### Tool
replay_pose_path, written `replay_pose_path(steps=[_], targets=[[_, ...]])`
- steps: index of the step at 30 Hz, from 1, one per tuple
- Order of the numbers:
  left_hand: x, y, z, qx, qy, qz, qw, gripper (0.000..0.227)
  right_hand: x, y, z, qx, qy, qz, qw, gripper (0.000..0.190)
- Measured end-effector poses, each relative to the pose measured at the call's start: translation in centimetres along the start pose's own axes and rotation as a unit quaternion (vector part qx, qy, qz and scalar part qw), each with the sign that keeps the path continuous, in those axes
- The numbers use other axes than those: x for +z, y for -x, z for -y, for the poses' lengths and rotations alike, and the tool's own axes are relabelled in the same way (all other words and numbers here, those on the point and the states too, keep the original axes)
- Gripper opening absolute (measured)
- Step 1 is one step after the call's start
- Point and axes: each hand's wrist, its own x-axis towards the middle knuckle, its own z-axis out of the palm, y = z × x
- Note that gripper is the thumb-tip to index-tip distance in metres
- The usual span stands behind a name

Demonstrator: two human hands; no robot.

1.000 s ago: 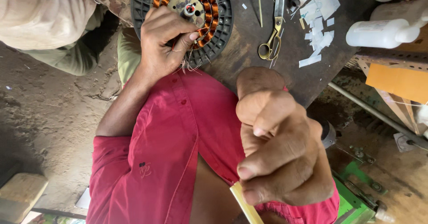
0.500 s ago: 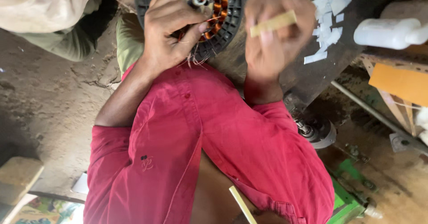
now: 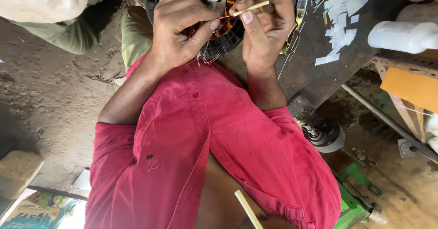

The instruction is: The person works on a motor stator, stripping and twisting copper wires, then wrapping connections with insulating tape. They use scissors to cut tape and continue securing wire ends throughout the clip.

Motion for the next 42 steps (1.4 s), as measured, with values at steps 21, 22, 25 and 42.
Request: replay_pose_path(steps=[21, 22, 25, 42], targets=[[0.1, -0.1, 0.0, -0.016, -0.009, -0.016, 1.000, 0.028, 1.3, -0.3, 1.5, 0.048, 0.164, 0.073, 0.983, 0.019], [0.0, 0.0, -0.2, -0.018, -0.009, -0.010, 1.000, 0.026, 1.5, -0.4, 1.4, 0.044, 0.172, 0.071, 0.981, 0.018], [-0.3, 0.2, -0.7, -0.020, -0.013, 0.000, 1.000, 0.022, 1.6, -0.8, 1.5, -0.025, 0.241, 0.116, 0.963, 0.016], [-2.3, 0.0, -1.5, -0.013, -0.149, 0.046, 0.988, 0.021, 0.8, 0.7, 2.0, -0.181, 0.390, 0.100, 0.897, 0.027]])
